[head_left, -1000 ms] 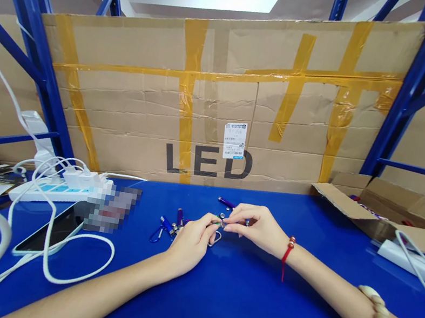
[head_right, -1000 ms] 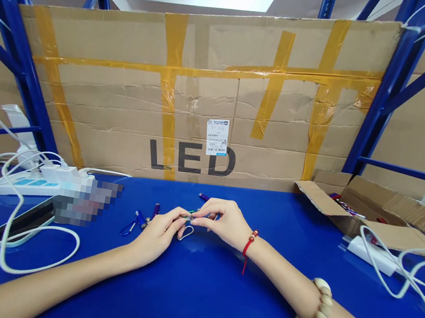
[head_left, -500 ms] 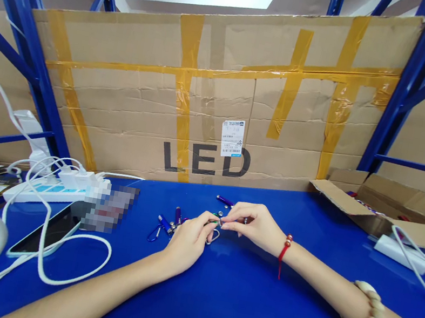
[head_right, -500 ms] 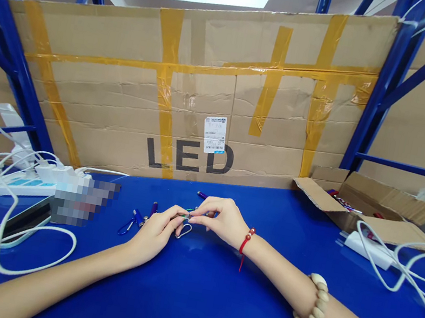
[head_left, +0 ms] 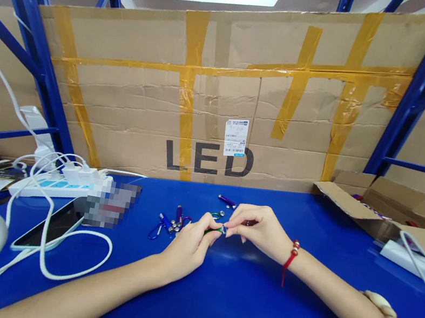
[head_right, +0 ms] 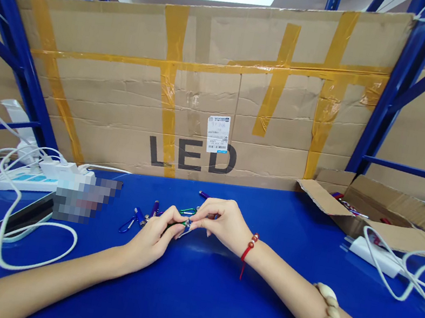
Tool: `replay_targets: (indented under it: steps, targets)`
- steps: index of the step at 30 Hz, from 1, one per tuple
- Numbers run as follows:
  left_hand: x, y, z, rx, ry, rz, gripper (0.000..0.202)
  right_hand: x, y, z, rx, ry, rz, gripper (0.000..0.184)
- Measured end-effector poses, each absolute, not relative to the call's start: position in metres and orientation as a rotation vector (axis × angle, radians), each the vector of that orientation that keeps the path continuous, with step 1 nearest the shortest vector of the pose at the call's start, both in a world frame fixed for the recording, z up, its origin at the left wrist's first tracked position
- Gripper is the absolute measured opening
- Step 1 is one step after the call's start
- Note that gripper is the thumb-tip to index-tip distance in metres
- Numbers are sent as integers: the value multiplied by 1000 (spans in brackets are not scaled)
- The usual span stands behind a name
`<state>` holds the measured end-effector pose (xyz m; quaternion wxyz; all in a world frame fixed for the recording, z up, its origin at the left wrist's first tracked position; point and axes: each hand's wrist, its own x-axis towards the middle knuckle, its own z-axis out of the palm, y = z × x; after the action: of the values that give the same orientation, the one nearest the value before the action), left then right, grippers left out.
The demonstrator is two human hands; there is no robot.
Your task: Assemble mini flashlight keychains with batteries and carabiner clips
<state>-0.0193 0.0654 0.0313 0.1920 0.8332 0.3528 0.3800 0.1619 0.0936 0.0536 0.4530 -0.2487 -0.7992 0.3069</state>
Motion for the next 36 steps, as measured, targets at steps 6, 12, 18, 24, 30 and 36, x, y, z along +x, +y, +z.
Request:
replay_targets:
  steps: [6,12,18,24,30,36]
  targets:
    - [-20,67,30,2377,971,1084,11,162,96,48,-707,-1988,757,27]
    - [-19,69,30,2371,970,1125,8,166,96,47,-831,-2062,631,26]
    - [-19,69,31,2361,992,1154,5,162,94,52,-1014,-2020,778,30]
    - [-19,68,33,2375,1030,1146,6,161,94,54,-1039,-1973,940,37]
    - [-19,68,33,2352,1036,1167,4,161,96,53,-1026,-1957,960,36]
    - [-18,69,33,2294,1046,1225,4,160,96,56,-1000,-1899,1008,35]
